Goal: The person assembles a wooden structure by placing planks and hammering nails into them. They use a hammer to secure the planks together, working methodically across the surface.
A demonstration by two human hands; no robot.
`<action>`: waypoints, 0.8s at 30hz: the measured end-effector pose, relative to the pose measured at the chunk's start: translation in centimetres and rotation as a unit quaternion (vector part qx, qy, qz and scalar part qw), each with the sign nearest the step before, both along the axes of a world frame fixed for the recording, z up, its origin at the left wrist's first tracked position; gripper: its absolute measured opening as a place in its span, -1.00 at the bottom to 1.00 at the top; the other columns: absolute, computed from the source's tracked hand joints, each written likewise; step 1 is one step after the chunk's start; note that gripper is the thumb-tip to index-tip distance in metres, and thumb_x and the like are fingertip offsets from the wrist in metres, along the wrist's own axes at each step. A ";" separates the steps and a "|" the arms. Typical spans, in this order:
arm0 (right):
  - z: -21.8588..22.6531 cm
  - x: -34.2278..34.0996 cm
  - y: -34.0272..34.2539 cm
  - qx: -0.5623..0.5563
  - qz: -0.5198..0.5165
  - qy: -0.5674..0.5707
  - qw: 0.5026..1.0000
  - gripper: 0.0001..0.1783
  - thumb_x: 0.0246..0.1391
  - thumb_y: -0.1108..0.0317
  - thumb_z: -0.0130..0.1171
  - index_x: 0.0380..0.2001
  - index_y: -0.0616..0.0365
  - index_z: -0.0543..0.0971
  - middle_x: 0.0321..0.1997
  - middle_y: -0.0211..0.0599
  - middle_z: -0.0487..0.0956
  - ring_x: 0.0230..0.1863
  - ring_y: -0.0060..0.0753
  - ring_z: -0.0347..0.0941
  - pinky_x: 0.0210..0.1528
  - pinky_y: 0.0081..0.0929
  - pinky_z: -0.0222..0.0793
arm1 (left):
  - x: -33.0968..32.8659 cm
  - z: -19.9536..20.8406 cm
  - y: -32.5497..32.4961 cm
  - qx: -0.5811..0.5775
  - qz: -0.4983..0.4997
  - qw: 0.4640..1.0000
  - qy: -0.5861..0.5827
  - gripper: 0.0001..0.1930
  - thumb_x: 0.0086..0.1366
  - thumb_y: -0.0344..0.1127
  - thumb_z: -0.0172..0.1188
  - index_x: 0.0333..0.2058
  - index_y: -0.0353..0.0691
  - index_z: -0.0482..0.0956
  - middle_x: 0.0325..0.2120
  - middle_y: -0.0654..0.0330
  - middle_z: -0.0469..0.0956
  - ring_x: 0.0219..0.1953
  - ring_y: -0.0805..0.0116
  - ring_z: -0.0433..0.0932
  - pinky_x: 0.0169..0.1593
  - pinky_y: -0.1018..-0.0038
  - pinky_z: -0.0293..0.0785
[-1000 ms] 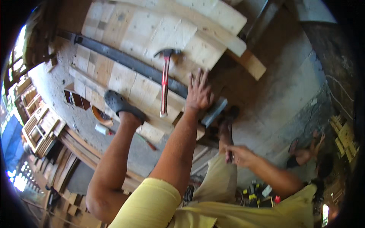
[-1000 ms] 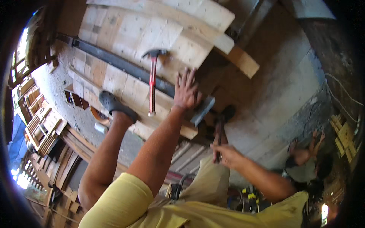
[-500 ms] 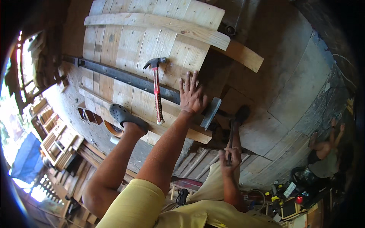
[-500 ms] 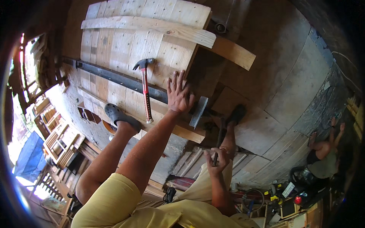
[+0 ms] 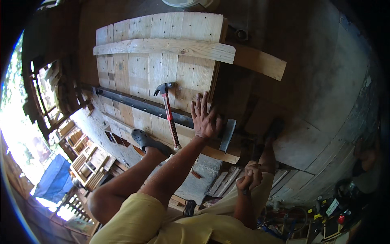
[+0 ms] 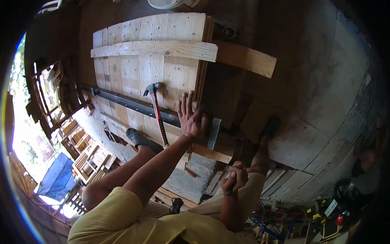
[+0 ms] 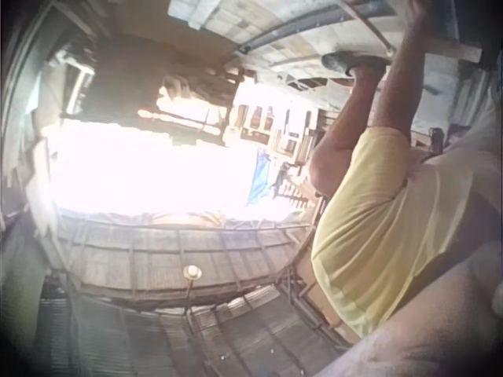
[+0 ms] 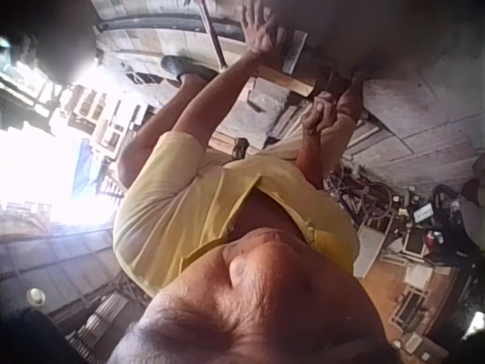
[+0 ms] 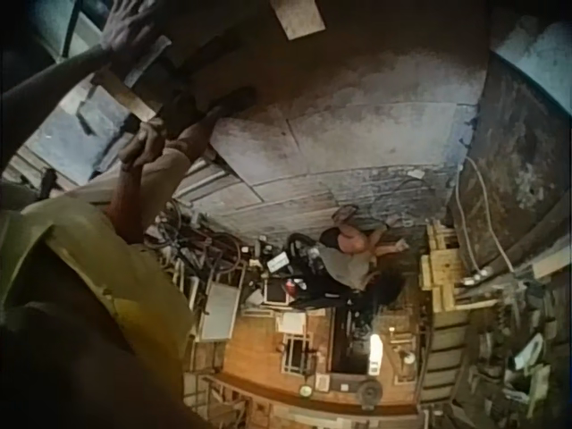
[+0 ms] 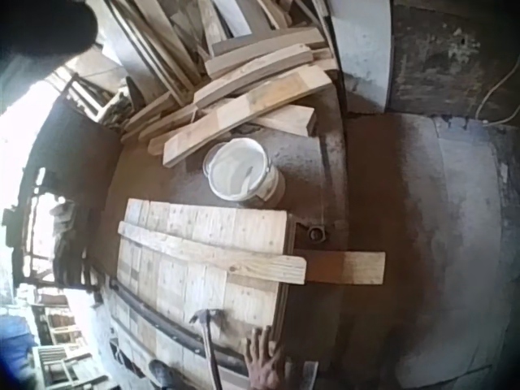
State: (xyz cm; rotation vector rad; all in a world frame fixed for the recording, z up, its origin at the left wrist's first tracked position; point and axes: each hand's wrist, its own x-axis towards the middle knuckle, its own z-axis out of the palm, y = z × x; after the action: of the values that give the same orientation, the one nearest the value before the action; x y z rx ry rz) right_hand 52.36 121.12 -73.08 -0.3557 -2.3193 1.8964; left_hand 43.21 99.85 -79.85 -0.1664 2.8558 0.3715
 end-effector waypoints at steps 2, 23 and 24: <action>-0.2 -0.7 -0.1 0.019 -0.019 -0.006 1.000 -0.77 0.05 0.40 -0.10 -0.60 0.30 0.40 -0.65 -0.16 0.38 -0.63 -0.21 0.38 -0.53 -0.34 0.34 | -0.3 0.1 -0.4 0.000 -0.012 1.000 -0.011 -0.58 0.08 -0.15 0.11 -0.05 -0.02 0.59 0.41 -0.05 -0.03 0.44 -0.21 -0.14 0.40 -0.14 -0.29; -2.5 -11.9 0.1 0.072 -0.057 -0.028 0.995 -0.64 0.21 0.28 -0.09 -0.65 0.21 0.29 -0.75 -0.46 0.24 -0.69 -0.62 0.21 -0.66 -0.64 0.05 | 0.3 0.9 -0.6 0.011 0.022 0.999 -0.044 -0.54 0.06 -0.05 0.14 -0.05 -0.04 0.60 0.41 -0.01 -0.04 0.46 -0.11 -0.17 0.42 -0.11 -0.33; -3.5 -13.0 -0.6 0.058 -0.091 -0.073 0.992 -0.61 0.24 0.25 -0.06 -0.65 0.20 0.33 -0.74 -0.48 0.20 -0.71 -0.64 0.14 -0.67 -0.63 0.00 | 0.0 0.6 -1.4 0.010 0.034 0.999 -0.039 -0.54 0.06 -0.05 0.14 -0.05 -0.04 0.60 0.41 -0.01 -0.04 0.46 -0.11 -0.17 0.42 -0.11 -0.33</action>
State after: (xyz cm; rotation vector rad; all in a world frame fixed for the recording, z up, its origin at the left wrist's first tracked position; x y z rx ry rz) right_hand 39.33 120.57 -76.54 -0.6872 -2.3794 1.6958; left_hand 43.26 98.48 -79.23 -0.2686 2.7740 0.3973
